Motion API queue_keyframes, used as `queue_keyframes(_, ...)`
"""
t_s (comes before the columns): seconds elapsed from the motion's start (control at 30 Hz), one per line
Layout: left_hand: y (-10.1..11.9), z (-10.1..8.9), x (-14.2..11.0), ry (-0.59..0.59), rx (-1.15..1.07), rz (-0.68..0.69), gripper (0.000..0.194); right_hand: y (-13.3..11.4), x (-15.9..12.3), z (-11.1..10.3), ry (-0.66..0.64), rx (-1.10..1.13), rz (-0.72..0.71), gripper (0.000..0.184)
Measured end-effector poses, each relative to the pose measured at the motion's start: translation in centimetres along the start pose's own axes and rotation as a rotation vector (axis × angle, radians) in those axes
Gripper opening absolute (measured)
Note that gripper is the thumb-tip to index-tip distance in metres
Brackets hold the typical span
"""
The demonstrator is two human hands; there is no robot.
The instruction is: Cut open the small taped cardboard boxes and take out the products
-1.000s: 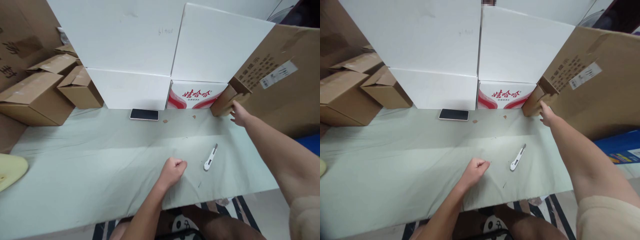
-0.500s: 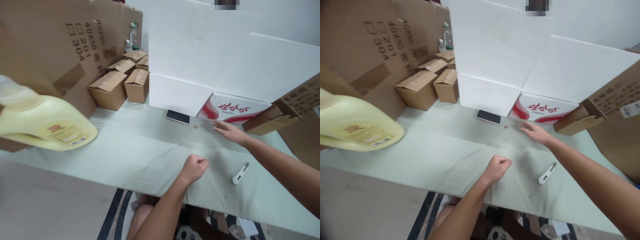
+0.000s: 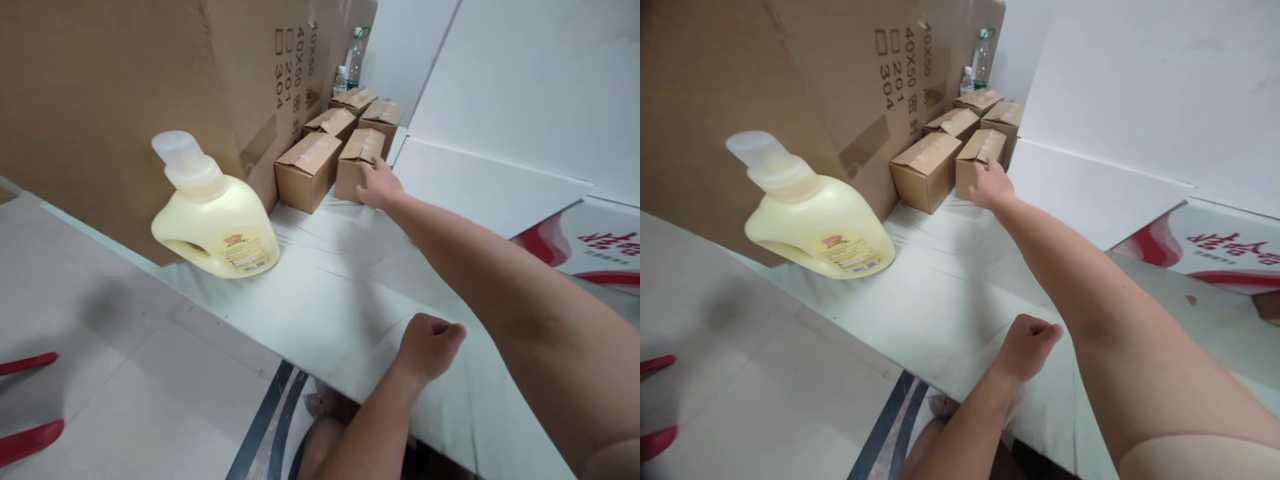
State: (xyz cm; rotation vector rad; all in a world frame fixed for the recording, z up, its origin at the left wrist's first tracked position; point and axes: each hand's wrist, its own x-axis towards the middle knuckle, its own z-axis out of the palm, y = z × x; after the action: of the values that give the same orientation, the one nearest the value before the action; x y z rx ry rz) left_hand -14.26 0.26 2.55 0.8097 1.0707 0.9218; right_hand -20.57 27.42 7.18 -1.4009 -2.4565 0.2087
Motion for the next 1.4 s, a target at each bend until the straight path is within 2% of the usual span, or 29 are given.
queue_keyframes(0.1, -0.1, -0.5, 0.6, -0.003, -0.055, 0.015, 0.047, -0.1, 2.8, 0.9, 0.014, -0.031, 0.042, 0.066)
queue_keyframes(0.23, -0.6, -0.4, 1.1, -0.006, -0.081, 0.027, 0.052, 0.3, 4.5, 1.1, -0.008, -0.067, 0.055, 0.068)
queue_keyframes(0.33, -0.6, -0.3, 1.0, -0.001, -0.09, 0.023, 0.051, -0.1, 3.9, 0.3, -0.054, -0.122, 0.029, 0.073)
queue_keyframes(0.4, -0.3, -0.3, 0.8, 0.016, -0.099, 0.017, 0.048, -0.7, 2.2, -0.3, -0.057, -0.15, -0.006, 0.077)
queue_keyframes(0.5, 0.3, -0.8, 0.3, 0.136, -0.114, 0.094, 0.045, -0.8, -2.3, -1.0, -0.017, -0.139, -0.097, 0.079)
queue_keyframes(0.6, 0.6, -1.9, -0.4, 0.436, -0.164, 0.328, 0.046, 1.2, -9.3, -1.9, 0.085, -0.066, -0.209, 0.072)
queue_keyframes(0.73, 0.5, -3.9, -0.8, 0.916, -0.275, 0.565, 0.049, 6.7, -22.2, -3.8, 0.285, 0.138, -0.22, 0.055)
queue_keyframes(0.8, 0.3, -4.5, -0.6, 1.035, -0.261, 0.646, 0.042, 9.7, -29.3, -4.3, 0.418, 0.34, -0.149, 0.049)
queue_keyframes(0.83, 0.2, -4.5, -0.4, 1.027, -0.221, 0.677, 0.036, 11.0, -32.8, -4.4, 0.486, 0.439, -0.063, 0.05)
queue_keyframes(0.87, 0.1, -4.3, -0.1, 0.959, -0.158, 0.698, 0.029, 12.0, -36.0, -4.2, 0.541, 0.547, 0.053, 0.051)
queue_keyframes(0.9, -0.1, -3.9, 0.2, 0.83, -0.077, 0.708, 0.025, 12.9, -38.9, -3.9, 0.597, 0.665, 0.158, 0.052)
queue_keyframes(0.97, -0.7, -2.5, 0.7, 0.454, 0.094, 0.703, 0.033, 13.9, -43.4, -3.0, 0.687, 0.85, 0.358, 0.052)
queue_keyframes(1.03, -1.4, -1.0, 1.2, 0.117, 0.22, 0.703, 0.042, 14.3, -46.2, -2.4, 0.755, 0.925, 0.492, 0.055)
queue_keyframes(1.07, -1.9, -0.3, 1.4, 0.017, 0.254, 0.716, 0.048, 14.5, -47.0, -2.3, 0.765, 0.917, 0.534, 0.059)
queue_keyframes(1.1, -2.3, 0.3, 1.7, -0.029, 0.269, 0.742, 0.055, 14.8, -47.5, -2.5, 0.758, 0.899, 0.56, 0.062)
queue_keyframes(1.2, -3.4, 1.5, 2.7, -0.048, 0.294, 0.844, 0.078, 16.4, -48.0, -4.0, 0.733, 0.882, 0.608, 0.066)
queue_keyframes(1.27, -3.9, 1.9, 3.5, -0.073, 0.328, 0.88, 0.079, 17.9, -48.3, -5.4, 0.751, 0.761, 0.712, 0.062)
queue_keyframes(1.3, -4.1, 2.1, 3.8, -0.079, 0.343, 0.885, 0.076, 18.6, -48.6, -6.1, 0.727, 0.623, 0.799, 0.061)
queue_keyframes(1.33, -4.3, 2.3, 4.0, -0.071, 0.351, 0.889, 0.074, 19.3, -48.9, -6.7, 0.651, 0.452, 0.895, 0.059)
queue_keyframes(1.4, -4.6, 2.8, 4.4, -0.022, 0.35, 0.906, 0.075, 20.5, -49.6, -7.7, 0.36, 0.142, 1.044, 0.054)
